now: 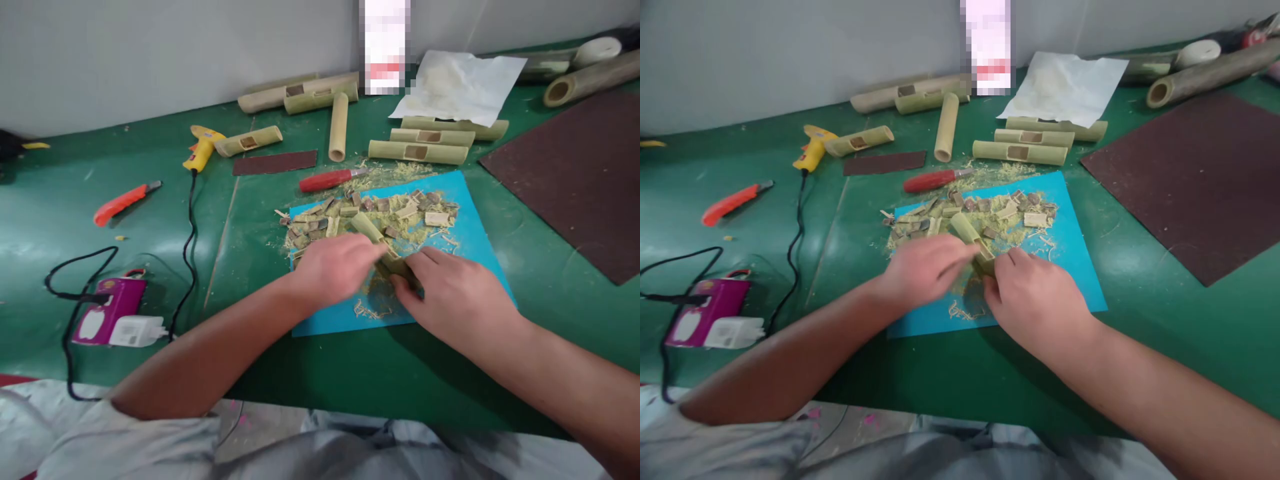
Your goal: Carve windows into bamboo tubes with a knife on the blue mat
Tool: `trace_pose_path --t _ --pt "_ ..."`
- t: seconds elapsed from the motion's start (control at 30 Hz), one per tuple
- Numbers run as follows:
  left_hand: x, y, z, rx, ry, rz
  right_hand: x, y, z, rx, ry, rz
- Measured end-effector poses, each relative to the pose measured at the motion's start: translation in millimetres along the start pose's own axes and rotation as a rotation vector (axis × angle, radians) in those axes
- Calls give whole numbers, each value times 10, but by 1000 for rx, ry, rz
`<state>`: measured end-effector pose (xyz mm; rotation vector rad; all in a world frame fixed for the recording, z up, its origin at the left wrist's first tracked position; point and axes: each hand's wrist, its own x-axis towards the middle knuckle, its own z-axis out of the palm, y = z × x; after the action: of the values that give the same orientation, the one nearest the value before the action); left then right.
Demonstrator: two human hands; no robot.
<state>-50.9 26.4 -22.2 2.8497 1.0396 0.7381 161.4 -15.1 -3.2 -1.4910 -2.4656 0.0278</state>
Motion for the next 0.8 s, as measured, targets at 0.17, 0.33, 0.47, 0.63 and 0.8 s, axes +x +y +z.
trace_pose_path --t 0.17,0.33,0.47,0.63,0.8 --pt "-14 -48 -7 17 44 -1 5 -32 -28 26 -91 40" --pt "-6 -59 -3 30 53 -9 15 -36 -22 24 -113 51" --pt "1 -130 -13 14 51 -70 26 -40 -24 19 -122 54" --pt "3 -169 -17 2 14 -85 16 -40 -36 20 -121 43" --pt "11 -193 -28 -43 -7 -54 9 -32 -13 14 -76 5"
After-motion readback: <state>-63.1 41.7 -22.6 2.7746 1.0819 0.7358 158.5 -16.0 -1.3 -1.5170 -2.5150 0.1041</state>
